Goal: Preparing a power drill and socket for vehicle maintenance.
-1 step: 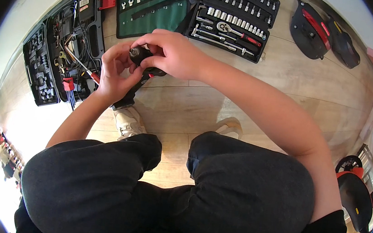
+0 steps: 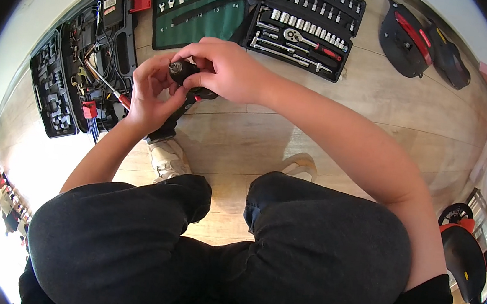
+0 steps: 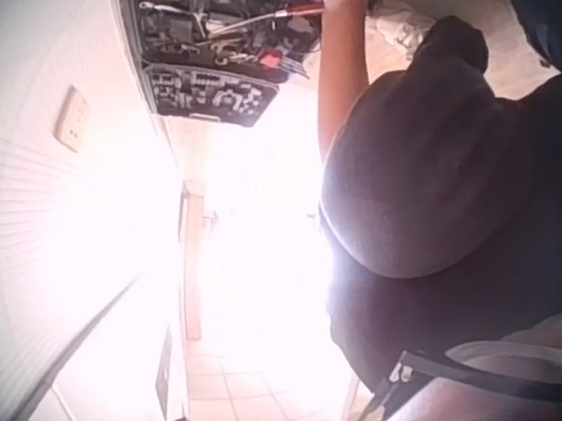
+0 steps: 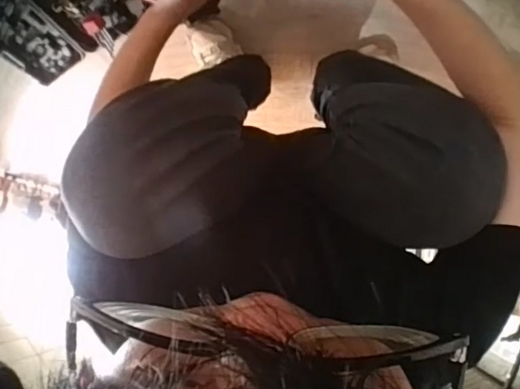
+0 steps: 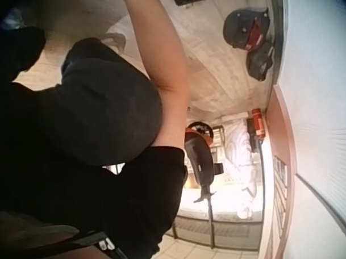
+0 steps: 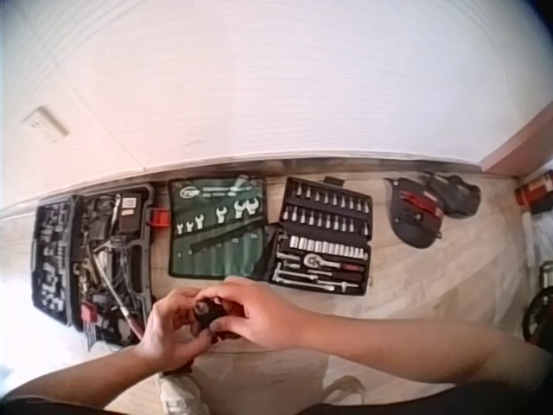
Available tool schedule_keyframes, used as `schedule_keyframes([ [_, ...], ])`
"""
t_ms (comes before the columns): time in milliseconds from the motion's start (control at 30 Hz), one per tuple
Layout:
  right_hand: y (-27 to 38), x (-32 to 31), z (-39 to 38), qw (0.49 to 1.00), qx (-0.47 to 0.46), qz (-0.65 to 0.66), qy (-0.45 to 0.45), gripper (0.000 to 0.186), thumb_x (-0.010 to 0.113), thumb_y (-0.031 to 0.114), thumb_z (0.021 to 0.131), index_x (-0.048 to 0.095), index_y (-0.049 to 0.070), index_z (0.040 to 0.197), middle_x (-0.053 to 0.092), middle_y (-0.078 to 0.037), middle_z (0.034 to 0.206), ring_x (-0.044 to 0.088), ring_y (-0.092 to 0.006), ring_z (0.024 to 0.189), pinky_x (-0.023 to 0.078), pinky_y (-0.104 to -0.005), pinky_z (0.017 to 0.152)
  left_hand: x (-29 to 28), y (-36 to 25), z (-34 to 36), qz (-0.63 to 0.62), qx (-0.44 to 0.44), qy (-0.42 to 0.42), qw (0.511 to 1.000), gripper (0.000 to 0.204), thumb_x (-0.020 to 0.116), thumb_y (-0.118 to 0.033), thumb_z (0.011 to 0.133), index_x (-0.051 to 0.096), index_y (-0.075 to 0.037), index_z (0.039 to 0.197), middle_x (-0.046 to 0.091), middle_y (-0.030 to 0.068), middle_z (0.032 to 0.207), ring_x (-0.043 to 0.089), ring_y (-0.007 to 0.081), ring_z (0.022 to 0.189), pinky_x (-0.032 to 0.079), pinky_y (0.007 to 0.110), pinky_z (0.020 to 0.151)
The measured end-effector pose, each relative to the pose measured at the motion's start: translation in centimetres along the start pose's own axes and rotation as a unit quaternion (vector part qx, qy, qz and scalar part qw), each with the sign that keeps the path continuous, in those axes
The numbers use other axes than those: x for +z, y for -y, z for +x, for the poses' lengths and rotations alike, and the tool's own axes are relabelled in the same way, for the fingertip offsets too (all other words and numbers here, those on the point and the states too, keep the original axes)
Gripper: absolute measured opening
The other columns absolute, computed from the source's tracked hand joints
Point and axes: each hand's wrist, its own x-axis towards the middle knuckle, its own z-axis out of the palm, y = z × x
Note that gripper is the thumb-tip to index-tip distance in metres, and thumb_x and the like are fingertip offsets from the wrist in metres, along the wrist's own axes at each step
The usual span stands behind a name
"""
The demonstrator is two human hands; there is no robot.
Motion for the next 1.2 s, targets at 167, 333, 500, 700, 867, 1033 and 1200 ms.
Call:
schedule_keyframes([
  [167, 1.0, 0.2, 0.5, 0.996, 0.085, 0.025, -0.004, 0.054, 0.086, 0.008, 0.083, 0.064, 0.012, 0.132, 0.047, 0.001, 0.085, 0.047, -0.0104, 0.071, 0.044, -0.0297, 0.066, -0.2, -0.1, 0.1, -0.007, -0.009, 0.008, 1.000, 0.069, 0.076, 0.011, 0.082, 0.042, -0.010, 0.138, 0.061, 0.0124, 0.118, 0.060, 0.0128, 0.072, 0.058, 0.030, 0.070],
  [333, 1.6, -0.3, 0.7, 0.996, 0.056, 0.065, 0.027, 0.054, 0.084, 0.010, 0.086, 0.062, 0.013, 0.135, 0.049, 0.000, 0.089, 0.048, -0.0106, 0.073, 0.045, -0.0282, 0.068, -0.4, 0.2, -0.3, 0.004, -0.026, -0.001, 1.000, 0.070, 0.077, 0.009, 0.083, 0.040, -0.010, 0.139, 0.062, 0.0113, 0.118, 0.061, 0.0127, 0.075, 0.058, 0.030, 0.071],
  [500, -0.3, -0.5, 0.5, 0.999, -0.003, 0.027, 0.021, 0.048, 0.078, 0.017, 0.092, 0.065, 0.019, 0.138, 0.058, -0.006, 0.095, 0.059, -0.0179, 0.082, 0.050, -0.0332, 0.075, -0.5, 0.4, -0.1, 0.009, -0.031, 0.010, 0.999, 0.073, 0.075, 0.011, 0.085, 0.034, -0.011, 0.142, 0.059, 0.0137, 0.122, 0.062, 0.0139, 0.084, 0.056, 0.028, 0.071],
  [700, -0.2, -0.4, 0.6, 0.999, 0.013, 0.029, 0.027, 0.045, 0.075, 0.018, 0.094, 0.066, 0.020, 0.138, 0.058, -0.007, 0.096, 0.059, -0.0193, 0.085, 0.050, -0.0341, 0.079, -0.2, 0.4, -0.2, 0.009, -0.033, 0.001, 0.999, 0.073, 0.075, 0.012, 0.086, 0.035, -0.011, 0.142, 0.060, 0.0137, 0.121, 0.062, 0.0133, 0.083, 0.056, 0.027, 0.071],
  [867, 0.0, -0.4, 0.6, 0.999, 0.014, 0.033, 0.016, 0.046, 0.077, 0.016, 0.093, 0.067, 0.020, 0.137, 0.059, -0.006, 0.094, 0.058, -0.0186, 0.083, 0.050, -0.0339, 0.077, -0.1, 0.5, -0.3, -0.011, -0.031, -0.021, 0.999, 0.070, 0.076, 0.011, 0.084, 0.040, -0.009, 0.140, 0.062, 0.0120, 0.120, 0.061, 0.0122, 0.075, 0.057, 0.028, 0.070],
  [1033, 0.8, -0.1, 0.8, 0.997, 0.061, 0.042, 0.004, 0.047, 0.080, 0.007, 0.090, 0.063, 0.011, 0.133, 0.048, 0.002, 0.085, 0.047, -0.0088, 0.076, 0.045, -0.0268, 0.069, 0.1, 0.6, -0.5, -0.011, -0.051, 0.010, 0.999, 0.073, 0.073, 0.010, 0.090, 0.031, -0.014, 0.145, 0.057, 0.0134, 0.123, 0.060, 0.0124, 0.090, 0.052, 0.026, 0.074],
  [1200, 1.1, 0.1, 0.8, 0.996, 0.065, 0.066, -0.004, 0.045, 0.080, 0.007, 0.090, 0.062, 0.011, 0.132, 0.045, 0.003, 0.084, 0.045, -0.0081, 0.075, 0.043, -0.0260, 0.067, -0.1, 0.4, -0.4, -0.007, -0.049, 0.008, 0.999, 0.073, 0.073, 0.010, 0.091, 0.030, -0.013, 0.145, 0.058, 0.0129, 0.120, 0.058, 0.0116, 0.088, 0.052, 0.025, 0.073],
])
